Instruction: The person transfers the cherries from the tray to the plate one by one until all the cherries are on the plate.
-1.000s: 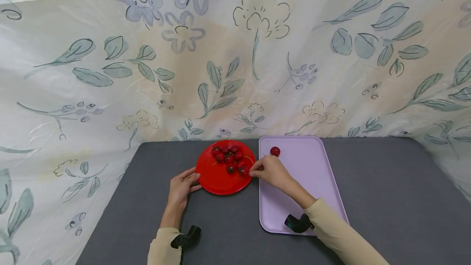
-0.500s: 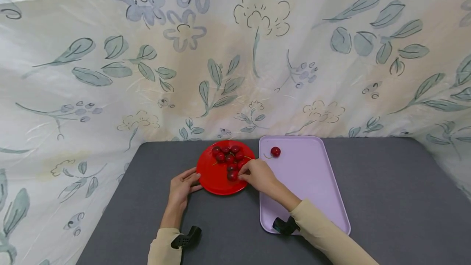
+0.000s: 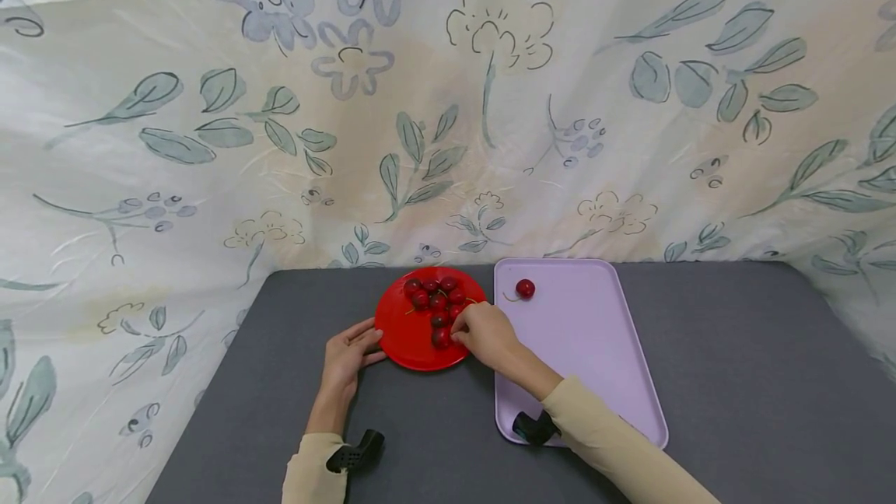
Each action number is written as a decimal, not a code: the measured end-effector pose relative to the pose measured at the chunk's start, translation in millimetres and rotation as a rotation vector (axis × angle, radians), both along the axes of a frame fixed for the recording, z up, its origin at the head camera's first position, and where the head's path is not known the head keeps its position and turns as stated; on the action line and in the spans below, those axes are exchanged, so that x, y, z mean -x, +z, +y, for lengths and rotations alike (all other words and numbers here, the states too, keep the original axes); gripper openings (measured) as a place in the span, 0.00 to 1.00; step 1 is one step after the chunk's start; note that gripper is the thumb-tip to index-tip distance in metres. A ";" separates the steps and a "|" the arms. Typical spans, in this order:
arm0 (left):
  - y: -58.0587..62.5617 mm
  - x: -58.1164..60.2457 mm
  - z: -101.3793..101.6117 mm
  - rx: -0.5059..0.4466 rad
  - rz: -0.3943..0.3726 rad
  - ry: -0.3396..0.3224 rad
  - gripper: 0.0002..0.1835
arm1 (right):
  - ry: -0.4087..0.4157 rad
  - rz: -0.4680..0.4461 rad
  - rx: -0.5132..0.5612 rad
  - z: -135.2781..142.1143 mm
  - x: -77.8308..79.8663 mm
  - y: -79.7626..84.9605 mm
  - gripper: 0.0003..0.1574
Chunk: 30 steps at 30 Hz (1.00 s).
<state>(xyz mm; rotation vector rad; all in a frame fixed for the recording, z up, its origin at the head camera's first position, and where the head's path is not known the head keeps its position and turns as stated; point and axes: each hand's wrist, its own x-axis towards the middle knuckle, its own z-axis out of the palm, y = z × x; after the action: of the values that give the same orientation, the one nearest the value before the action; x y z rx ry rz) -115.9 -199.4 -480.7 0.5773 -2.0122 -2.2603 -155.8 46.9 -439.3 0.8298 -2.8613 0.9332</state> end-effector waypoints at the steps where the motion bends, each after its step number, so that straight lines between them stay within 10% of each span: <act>1: 0.1 0.2 0.1 0.000 0.001 0.000 0.23 | 0.000 0.005 0.000 -0.1 0.2 -0.2 0.05; 30: 1.8 0.3 0.5 0.002 0.001 -0.001 0.23 | -0.298 0.035 0.000 60.1 25.7 7.3 0.08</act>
<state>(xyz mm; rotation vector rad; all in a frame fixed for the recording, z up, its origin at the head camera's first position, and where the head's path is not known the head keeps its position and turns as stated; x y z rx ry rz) -116.2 -198.9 -478.9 0.5753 -2.0144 -2.2578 -181.5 107.0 -432.0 0.3970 -2.8450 0.8705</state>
